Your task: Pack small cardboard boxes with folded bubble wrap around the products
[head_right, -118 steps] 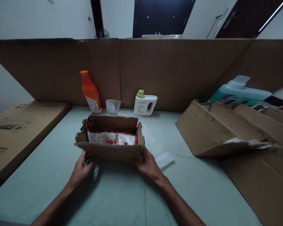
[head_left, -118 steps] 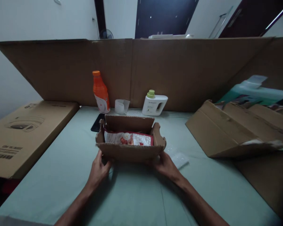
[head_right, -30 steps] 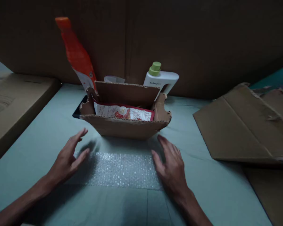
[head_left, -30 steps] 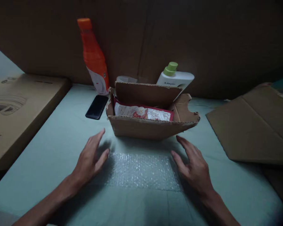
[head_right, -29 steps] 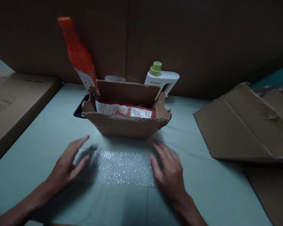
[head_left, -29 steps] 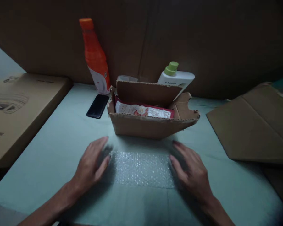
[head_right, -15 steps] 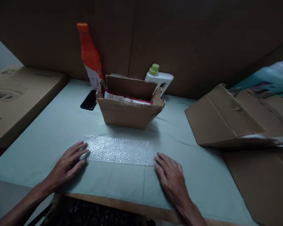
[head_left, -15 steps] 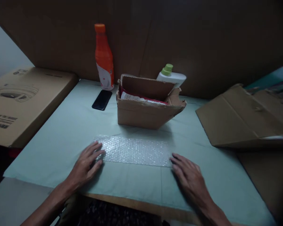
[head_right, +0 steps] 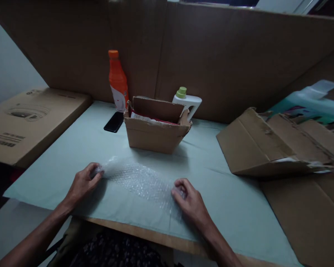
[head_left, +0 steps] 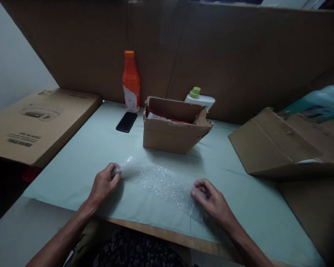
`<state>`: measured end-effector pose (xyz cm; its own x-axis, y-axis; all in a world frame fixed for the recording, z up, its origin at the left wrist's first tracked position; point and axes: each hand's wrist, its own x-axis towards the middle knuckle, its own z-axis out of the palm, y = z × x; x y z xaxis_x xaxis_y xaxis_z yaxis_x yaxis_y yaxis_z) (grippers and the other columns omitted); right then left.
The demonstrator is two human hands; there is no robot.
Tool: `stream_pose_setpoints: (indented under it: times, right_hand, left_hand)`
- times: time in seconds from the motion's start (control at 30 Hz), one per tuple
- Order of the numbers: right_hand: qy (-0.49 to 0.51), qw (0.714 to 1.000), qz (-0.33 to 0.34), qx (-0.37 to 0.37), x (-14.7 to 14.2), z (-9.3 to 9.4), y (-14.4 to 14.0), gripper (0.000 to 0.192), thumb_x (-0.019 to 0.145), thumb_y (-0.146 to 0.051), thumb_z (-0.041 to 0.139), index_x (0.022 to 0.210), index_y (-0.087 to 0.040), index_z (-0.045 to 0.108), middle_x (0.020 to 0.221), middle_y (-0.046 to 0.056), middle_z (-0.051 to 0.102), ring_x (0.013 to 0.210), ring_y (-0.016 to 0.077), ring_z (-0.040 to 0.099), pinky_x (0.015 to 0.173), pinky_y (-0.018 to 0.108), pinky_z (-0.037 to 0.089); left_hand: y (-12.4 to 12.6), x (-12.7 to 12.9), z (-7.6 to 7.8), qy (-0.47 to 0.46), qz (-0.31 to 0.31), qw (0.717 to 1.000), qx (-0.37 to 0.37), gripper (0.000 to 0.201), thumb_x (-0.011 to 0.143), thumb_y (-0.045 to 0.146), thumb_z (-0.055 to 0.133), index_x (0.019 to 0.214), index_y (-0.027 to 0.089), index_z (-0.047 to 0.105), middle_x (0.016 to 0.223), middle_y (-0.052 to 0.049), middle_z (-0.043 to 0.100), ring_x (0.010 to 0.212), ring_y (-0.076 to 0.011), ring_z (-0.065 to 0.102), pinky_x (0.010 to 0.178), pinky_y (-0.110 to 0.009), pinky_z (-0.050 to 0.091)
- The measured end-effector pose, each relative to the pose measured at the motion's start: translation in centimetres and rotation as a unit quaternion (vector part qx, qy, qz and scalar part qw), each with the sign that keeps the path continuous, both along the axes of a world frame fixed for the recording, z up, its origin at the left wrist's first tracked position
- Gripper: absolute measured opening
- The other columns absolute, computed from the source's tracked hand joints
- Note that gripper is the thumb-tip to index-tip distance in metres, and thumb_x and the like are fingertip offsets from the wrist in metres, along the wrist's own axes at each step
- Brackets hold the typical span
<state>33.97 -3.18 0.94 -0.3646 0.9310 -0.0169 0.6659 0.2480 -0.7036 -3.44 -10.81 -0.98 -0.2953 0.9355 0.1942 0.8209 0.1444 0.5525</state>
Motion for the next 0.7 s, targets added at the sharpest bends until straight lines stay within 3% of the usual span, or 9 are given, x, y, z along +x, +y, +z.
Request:
stream_pose_setpoints:
  times: [0.03, 0.1, 0.17, 0.27, 0.37, 0.47, 0.57, 0.7]
  right_hand:
    - [0.025, 0.998, 0.005, -0.051, 0.5, 0.6, -2.1, 0.039, 0.088, -0.043, 0.056, 0.118, -0.019, 0.062, 0.076, 0.001, 0.066, 0.066, 0.0173, 0.063, 0.062, 0.029, 0.052]
    - [0.042, 0.989, 0.033, -0.139, 1.3, 1.4, -6.3, 0.061, 0.093, -0.042, 0.055, 0.149, -0.020, 0.043, 0.080, 0.001, 0.067, 0.069, 0.0166, 0.065, 0.065, 0.028, 0.054]
    - [0.029, 0.978, 0.079, -0.192, 1.7, 1.5, -9.8, 0.071, 0.095, -0.043, 0.055, 0.159, -0.025, 0.030, 0.098, 0.006, 0.073, 0.084, 0.0192, 0.069, 0.077, 0.031, 0.057]
    - [-0.002, 0.962, 0.164, -0.217, 1.4, 1.0, -12.6, 0.060, 0.092, -0.049, 0.059, 0.149, -0.033, 0.050, 0.131, 0.010, 0.068, 0.117, 0.0271, 0.065, 0.099, 0.042, 0.052]
    - [0.000, 0.952, 0.205, -0.226, 0.2, 0.7, -13.4, 0.041, 0.092, -0.052, 0.057, 0.123, -0.032, 0.073, 0.118, 0.009, 0.074, 0.111, 0.0276, 0.067, 0.100, 0.046, 0.051]
    - [0.067, 0.950, 0.180, -0.246, -0.7, 0.9, -13.5, 0.037, 0.090, -0.054, 0.060, 0.108, -0.028, 0.079, 0.104, 0.009, 0.077, 0.100, 0.0252, 0.070, 0.096, 0.043, 0.053]
    - [0.193, 0.929, 0.139, -0.283, -0.7, 0.8, -13.5, 0.039, 0.083, -0.058, 0.068, 0.104, -0.027, 0.079, 0.102, 0.009, 0.077, 0.095, 0.0245, 0.071, 0.086, 0.038, 0.056]
    - [0.382, 0.834, 0.115, -0.380, -1.3, 0.5, -13.1, 0.041, 0.083, -0.056, 0.070, 0.110, -0.025, 0.074, 0.085, 0.007, 0.075, 0.071, 0.0183, 0.070, 0.065, 0.028, 0.055]
  left_hand:
    - [0.6, 0.1, 0.6, 0.016, -0.024, 1.000, 0.003, 0.022, 0.088, 0.029, 0.048, 0.102, 0.020, 0.063, 0.084, -0.002, 0.074, 0.071, -0.0189, 0.070, 0.066, -0.028, 0.054]
    - [2.5, 0.9, 1.5, 0.059, -0.093, 0.994, 0.011, 0.027, 0.089, 0.024, 0.049, 0.113, 0.019, 0.060, 0.090, -0.004, 0.075, 0.076, -0.0188, 0.071, 0.067, -0.028, 0.054]
    - [5.4, 2.8, 2.0, 0.090, -0.163, 0.983, 0.011, 0.035, 0.087, 0.018, 0.051, 0.121, 0.020, 0.058, 0.099, -0.006, 0.075, 0.084, -0.0196, 0.071, 0.074, -0.029, 0.054]
    - [9.7, 7.1, 2.1, 0.105, -0.247, 0.963, 0.004, 0.045, 0.082, 0.012, 0.056, 0.126, 0.021, 0.058, 0.106, -0.006, 0.074, 0.097, -0.0223, 0.069, 0.087, -0.035, 0.052]
    - [11.3, 10.3, 2.1, 0.120, -0.278, 0.953, 0.013, 0.056, 0.081, 0.009, 0.056, 0.136, 0.017, 0.052, 0.121, -0.013, 0.068, 0.114, -0.0290, 0.062, 0.099, -0.046, 0.047]
    - [8.1, 10.1, 2.2, 0.098, -0.305, 0.946, 0.047, 0.066, 0.078, 0.006, 0.054, 0.143, 0.015, 0.045, 0.142, -0.017, 0.054, 0.135, -0.0323, 0.046, 0.112, -0.053, 0.038]
    - [1.0, 8.0, 2.5, -0.019, -0.357, 0.931, 0.073, 0.075, 0.069, -0.002, 0.048, 0.141, 0.022, 0.047, 0.145, -0.011, 0.053, 0.145, -0.0293, 0.035, 0.118, -0.055, 0.034]
    - [-8.2, 7.8, 2.5, -0.188, -0.349, 0.918, 0.008, 0.084, 0.074, 0.004, 0.049, 0.151, 0.031, 0.034, 0.154, -0.008, 0.045, 0.146, -0.0284, 0.037, 0.115, -0.054, 0.041]
